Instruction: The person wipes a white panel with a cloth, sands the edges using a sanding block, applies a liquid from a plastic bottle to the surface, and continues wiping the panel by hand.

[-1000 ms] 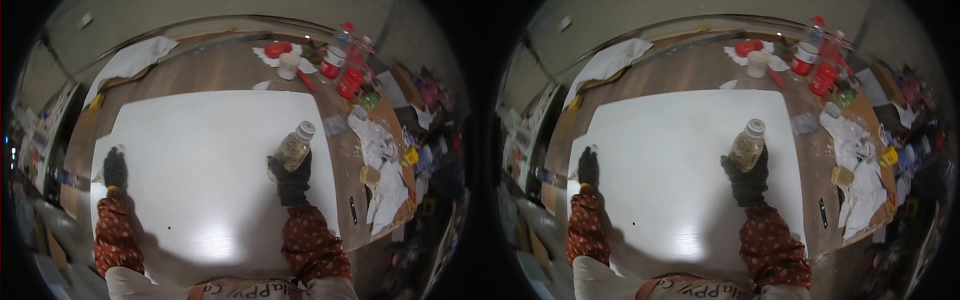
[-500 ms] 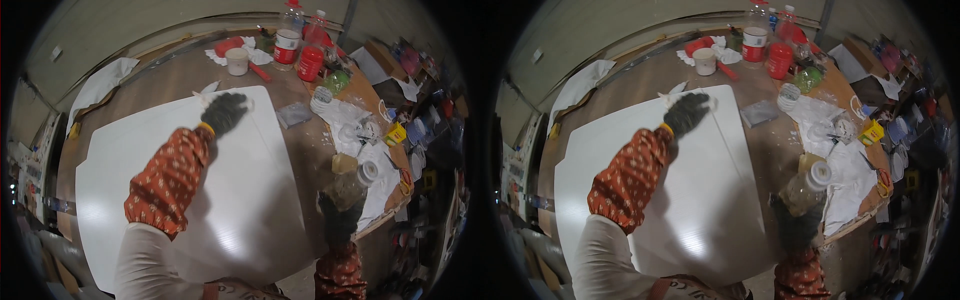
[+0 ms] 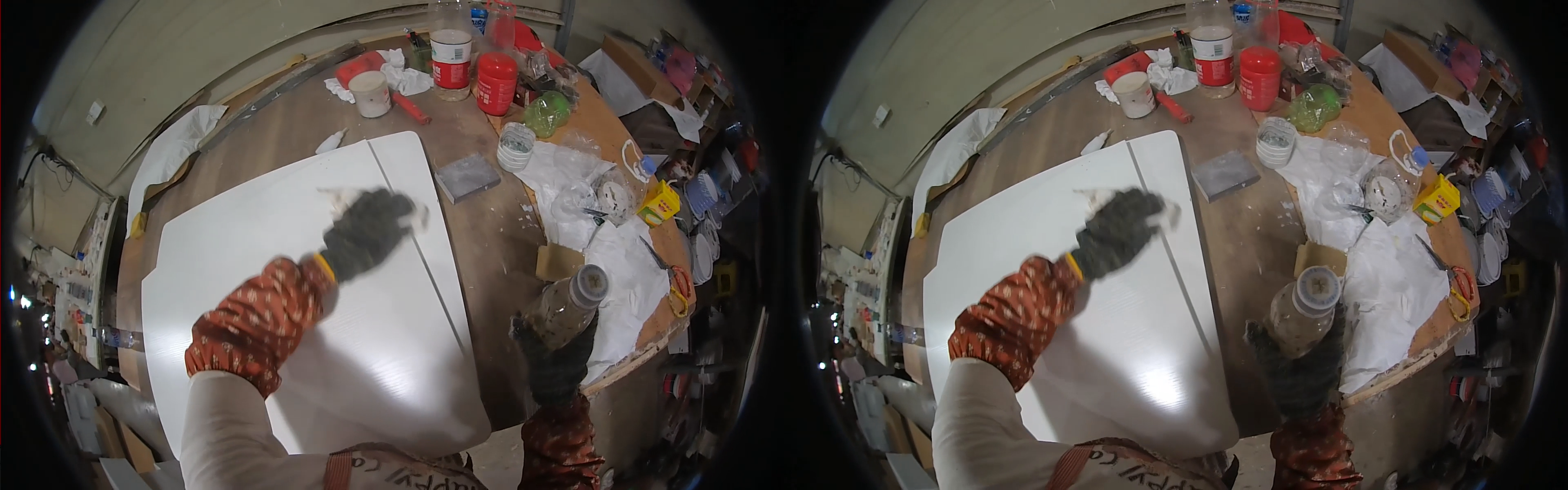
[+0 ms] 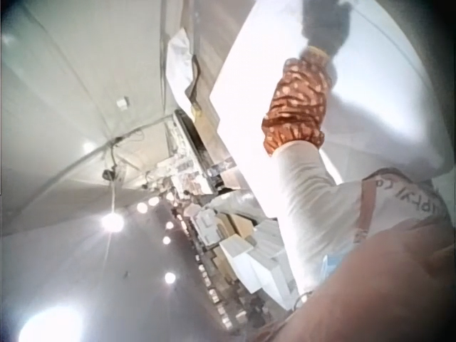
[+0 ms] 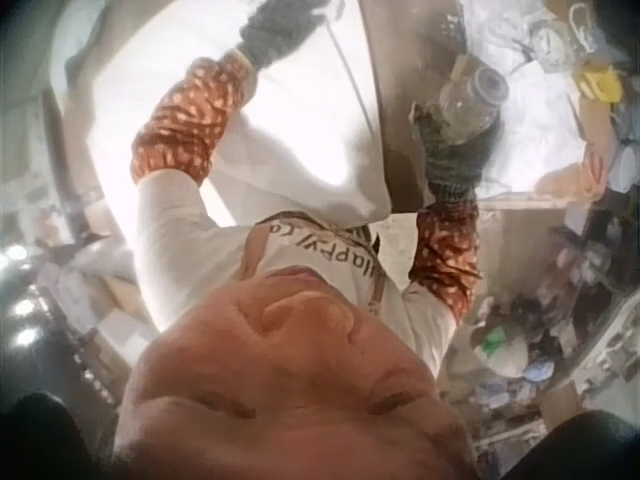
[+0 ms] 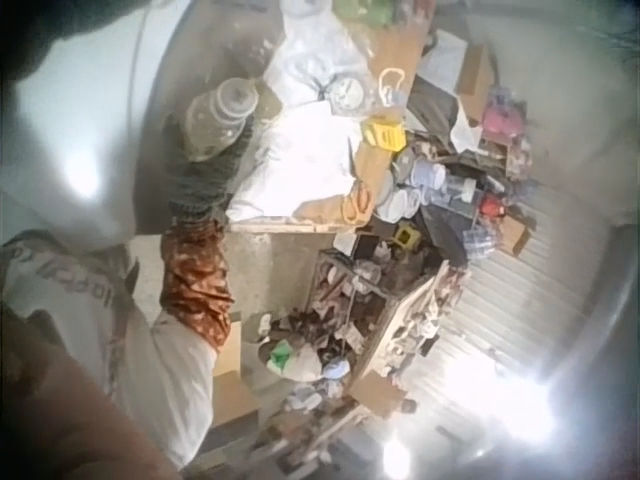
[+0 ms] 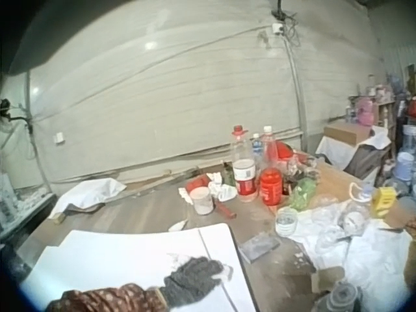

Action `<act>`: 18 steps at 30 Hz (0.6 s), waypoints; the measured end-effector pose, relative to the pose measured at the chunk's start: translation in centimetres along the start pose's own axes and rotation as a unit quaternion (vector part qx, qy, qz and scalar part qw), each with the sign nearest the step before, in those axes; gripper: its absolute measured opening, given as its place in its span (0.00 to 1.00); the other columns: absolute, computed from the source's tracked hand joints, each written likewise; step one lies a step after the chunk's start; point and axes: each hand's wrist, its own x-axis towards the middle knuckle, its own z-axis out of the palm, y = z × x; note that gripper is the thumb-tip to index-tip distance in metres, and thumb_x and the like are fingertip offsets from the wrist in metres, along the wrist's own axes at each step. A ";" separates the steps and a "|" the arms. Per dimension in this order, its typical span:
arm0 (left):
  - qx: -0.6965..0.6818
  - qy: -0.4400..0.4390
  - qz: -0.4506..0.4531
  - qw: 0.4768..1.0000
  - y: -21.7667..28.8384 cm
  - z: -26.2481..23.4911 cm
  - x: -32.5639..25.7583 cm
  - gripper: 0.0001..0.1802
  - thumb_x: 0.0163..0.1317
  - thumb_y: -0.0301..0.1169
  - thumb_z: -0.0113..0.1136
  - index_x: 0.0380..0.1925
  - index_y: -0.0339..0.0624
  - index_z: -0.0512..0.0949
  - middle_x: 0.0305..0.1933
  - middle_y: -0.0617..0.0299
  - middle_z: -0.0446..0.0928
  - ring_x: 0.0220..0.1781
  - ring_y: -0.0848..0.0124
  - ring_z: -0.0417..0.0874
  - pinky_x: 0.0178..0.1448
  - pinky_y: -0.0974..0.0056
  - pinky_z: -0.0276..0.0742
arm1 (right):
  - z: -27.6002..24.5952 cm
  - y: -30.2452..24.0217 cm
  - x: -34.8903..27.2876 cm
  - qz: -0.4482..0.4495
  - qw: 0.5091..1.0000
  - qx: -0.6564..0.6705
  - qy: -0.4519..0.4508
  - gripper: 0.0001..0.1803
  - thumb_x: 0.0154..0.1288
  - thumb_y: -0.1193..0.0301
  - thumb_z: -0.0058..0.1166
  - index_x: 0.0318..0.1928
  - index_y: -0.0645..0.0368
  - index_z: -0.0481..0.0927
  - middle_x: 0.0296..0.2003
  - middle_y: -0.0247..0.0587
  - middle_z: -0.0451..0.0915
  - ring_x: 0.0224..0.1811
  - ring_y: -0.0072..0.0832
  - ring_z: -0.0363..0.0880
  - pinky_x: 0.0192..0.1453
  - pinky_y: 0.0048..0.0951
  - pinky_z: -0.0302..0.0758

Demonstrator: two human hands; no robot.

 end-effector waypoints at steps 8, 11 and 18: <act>0.039 0.125 -0.229 0.965 -11.8 1.3 5.3 0.12 0.63 0.36 0.53 0.41 0.43 0.78 0.46 0.51 0.77 0.51 0.51 0.76 0.59 0.52 0.70 | -0.1 -2.1 0.7 0.107 0.990 0.047 -0.074 0.46 0.45 0.73 0.73 0.63 0.65 0.60 0.52 0.48 0.71 0.51 0.33 0.75 0.49 0.34 0.78; 0.029 0.152 -0.086 0.984 -7.9 1.7 3.8 0.10 0.63 0.35 0.52 0.39 0.44 0.77 0.43 0.52 0.77 0.47 0.51 0.76 0.55 0.51 0.70 | -0.2 -3.0 1.7 0.074 0.991 0.084 -0.072 0.47 0.44 0.72 0.74 0.64 0.66 0.60 0.53 0.50 0.72 0.53 0.36 0.74 0.53 0.37 0.75; -0.088 0.085 0.015 0.992 5.9 -0.9 -1.1 0.15 0.56 0.36 0.62 0.43 0.48 0.77 0.49 0.58 0.75 0.50 0.56 0.75 0.56 0.52 0.70 | 0.6 -2.5 2.1 0.078 0.985 0.102 -0.119 0.44 0.48 0.70 0.71 0.65 0.63 0.62 0.54 0.49 0.75 0.55 0.41 0.75 0.58 0.39 0.74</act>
